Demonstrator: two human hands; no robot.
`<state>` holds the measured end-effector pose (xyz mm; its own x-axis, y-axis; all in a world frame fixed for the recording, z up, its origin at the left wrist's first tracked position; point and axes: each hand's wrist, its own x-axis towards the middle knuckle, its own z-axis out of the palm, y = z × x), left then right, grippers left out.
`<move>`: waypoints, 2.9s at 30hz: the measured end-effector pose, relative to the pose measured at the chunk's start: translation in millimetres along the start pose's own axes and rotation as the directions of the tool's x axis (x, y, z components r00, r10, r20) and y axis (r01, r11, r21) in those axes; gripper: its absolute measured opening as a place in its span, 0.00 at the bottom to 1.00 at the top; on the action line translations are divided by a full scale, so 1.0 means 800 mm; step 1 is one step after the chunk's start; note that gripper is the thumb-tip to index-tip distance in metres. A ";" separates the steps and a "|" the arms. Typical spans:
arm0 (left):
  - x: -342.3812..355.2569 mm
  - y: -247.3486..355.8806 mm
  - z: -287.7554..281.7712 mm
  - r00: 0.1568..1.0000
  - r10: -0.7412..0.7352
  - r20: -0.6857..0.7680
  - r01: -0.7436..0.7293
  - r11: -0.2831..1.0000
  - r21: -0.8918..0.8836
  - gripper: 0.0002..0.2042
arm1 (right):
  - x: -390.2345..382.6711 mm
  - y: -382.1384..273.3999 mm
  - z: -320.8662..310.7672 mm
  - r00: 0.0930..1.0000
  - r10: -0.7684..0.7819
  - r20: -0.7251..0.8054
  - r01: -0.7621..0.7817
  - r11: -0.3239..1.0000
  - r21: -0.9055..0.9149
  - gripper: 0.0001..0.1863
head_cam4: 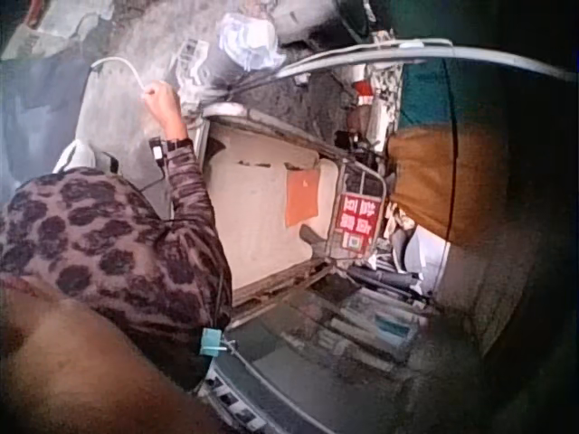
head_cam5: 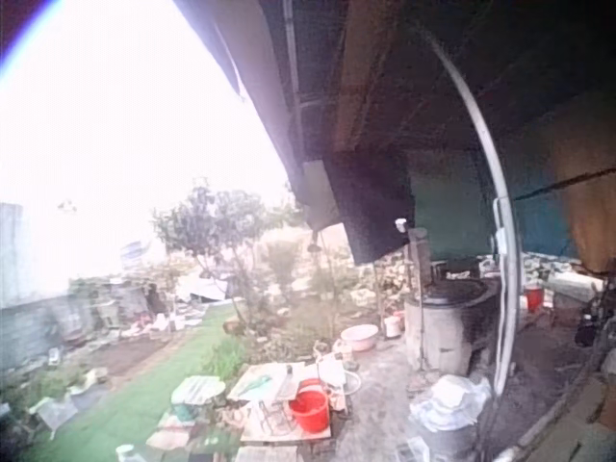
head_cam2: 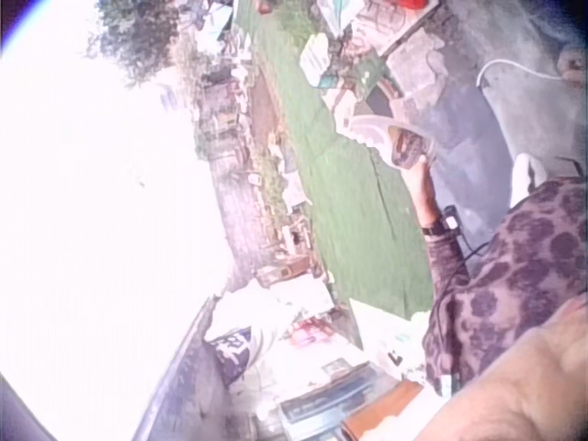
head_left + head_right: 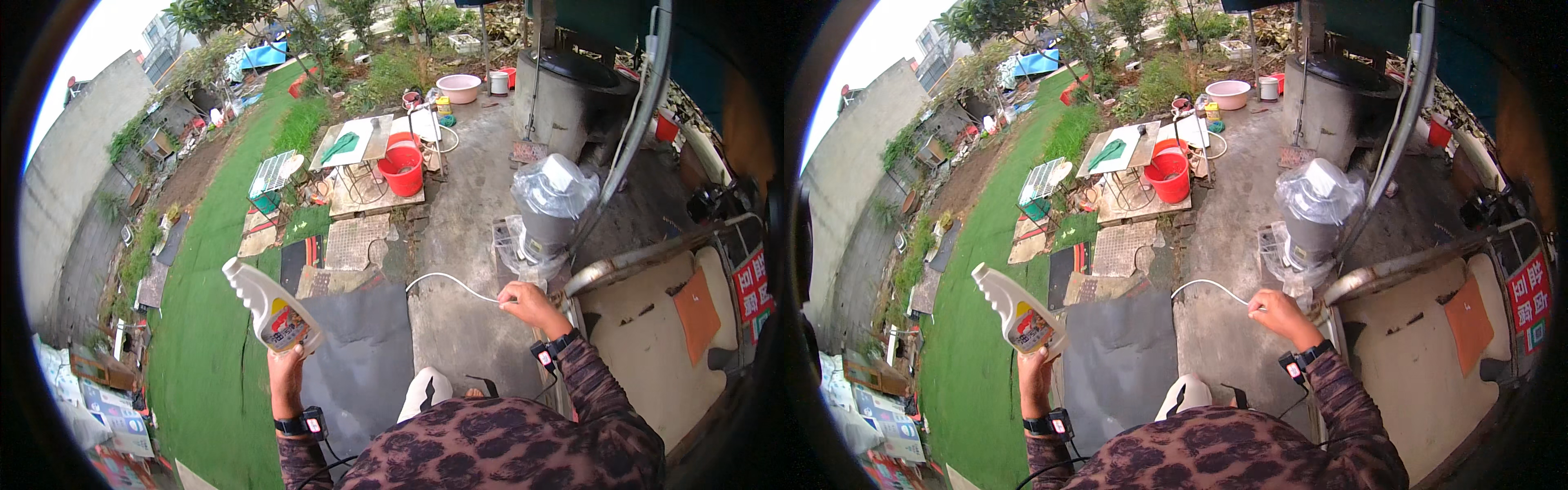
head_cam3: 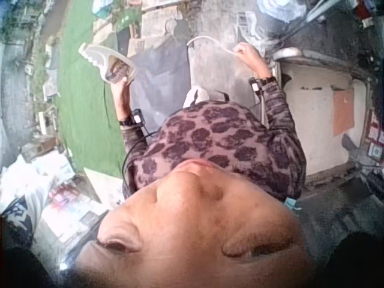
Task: The person walks from an indoor area to an outdoor space carrying a bottle, then returns to a kitchen area. They remove the burner grate and the top cover of a portable gas stove, exposing the internal components.
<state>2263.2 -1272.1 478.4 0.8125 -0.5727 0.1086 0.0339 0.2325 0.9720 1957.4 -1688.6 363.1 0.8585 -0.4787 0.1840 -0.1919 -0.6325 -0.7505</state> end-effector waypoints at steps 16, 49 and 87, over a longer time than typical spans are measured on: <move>0.580 -0.089 0.074 0.993 0.072 0.095 -0.066 0.996 -0.059 0.42 | 0.380 0.216 -0.063 0.877 0.476 -0.061 -0.476 0.879 0.008 0.17; 1.461 -0.273 0.487 0.988 0.149 -0.030 -0.152 0.983 -0.104 0.41 | 1.128 0.759 -0.394 0.725 0.653 0.218 -0.645 0.755 -0.115 0.15; 2.187 -0.491 0.929 0.890 0.200 -0.409 -0.210 0.977 0.022 0.36 | 2.021 1.372 -0.719 0.733 0.488 0.474 -0.468 0.867 -0.170 0.16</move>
<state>3239.3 -2949.6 441.1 0.9682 -0.1414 0.2063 -0.1503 0.3304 0.9318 2861.3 -3507.0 201.6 0.7608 -0.3711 -0.5325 -0.6490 -0.4278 -0.6292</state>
